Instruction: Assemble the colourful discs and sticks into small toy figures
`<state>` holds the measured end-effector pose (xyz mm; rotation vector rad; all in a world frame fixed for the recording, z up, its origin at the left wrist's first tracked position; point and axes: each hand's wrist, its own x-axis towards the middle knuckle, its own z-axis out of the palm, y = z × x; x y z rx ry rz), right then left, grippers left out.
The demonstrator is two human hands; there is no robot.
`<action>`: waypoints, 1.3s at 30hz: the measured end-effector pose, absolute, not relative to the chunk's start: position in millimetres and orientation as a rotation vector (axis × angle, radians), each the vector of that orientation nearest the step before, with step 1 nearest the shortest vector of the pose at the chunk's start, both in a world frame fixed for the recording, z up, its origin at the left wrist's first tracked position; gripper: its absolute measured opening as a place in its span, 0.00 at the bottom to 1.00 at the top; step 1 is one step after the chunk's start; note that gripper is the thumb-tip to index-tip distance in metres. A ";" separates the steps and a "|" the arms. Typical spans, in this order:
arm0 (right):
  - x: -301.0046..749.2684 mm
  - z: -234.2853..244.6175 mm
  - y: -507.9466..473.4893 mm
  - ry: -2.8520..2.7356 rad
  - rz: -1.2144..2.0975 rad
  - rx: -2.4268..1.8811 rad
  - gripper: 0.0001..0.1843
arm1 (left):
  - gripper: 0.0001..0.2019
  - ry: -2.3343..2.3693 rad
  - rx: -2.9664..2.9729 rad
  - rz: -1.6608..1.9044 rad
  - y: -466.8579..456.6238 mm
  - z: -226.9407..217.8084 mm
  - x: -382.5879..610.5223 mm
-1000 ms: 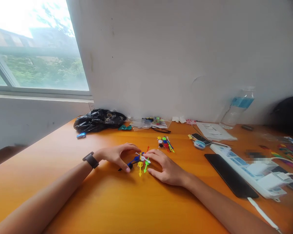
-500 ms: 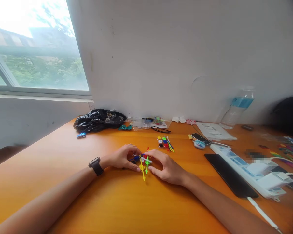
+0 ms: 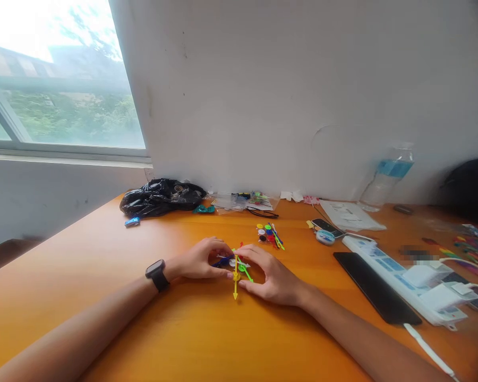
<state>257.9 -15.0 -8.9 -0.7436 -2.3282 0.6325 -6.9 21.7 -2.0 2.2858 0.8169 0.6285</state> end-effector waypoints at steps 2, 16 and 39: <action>257.7 -8.7 -14.5 -2.320 0.618 -0.734 0.27 | 0.23 0.807 2.192 0.616 21.7 -1.3 -7.6; 261.0 -20.2 -5.3 -2.214 0.710 -0.771 0.25 | 0.23 0.782 1.946 0.679 29.4 -11.4 -12.0; 260.7 -14.4 -10.4 -2.248 0.667 -0.829 0.19 | 0.29 0.722 1.969 0.569 34.1 -10.2 -17.8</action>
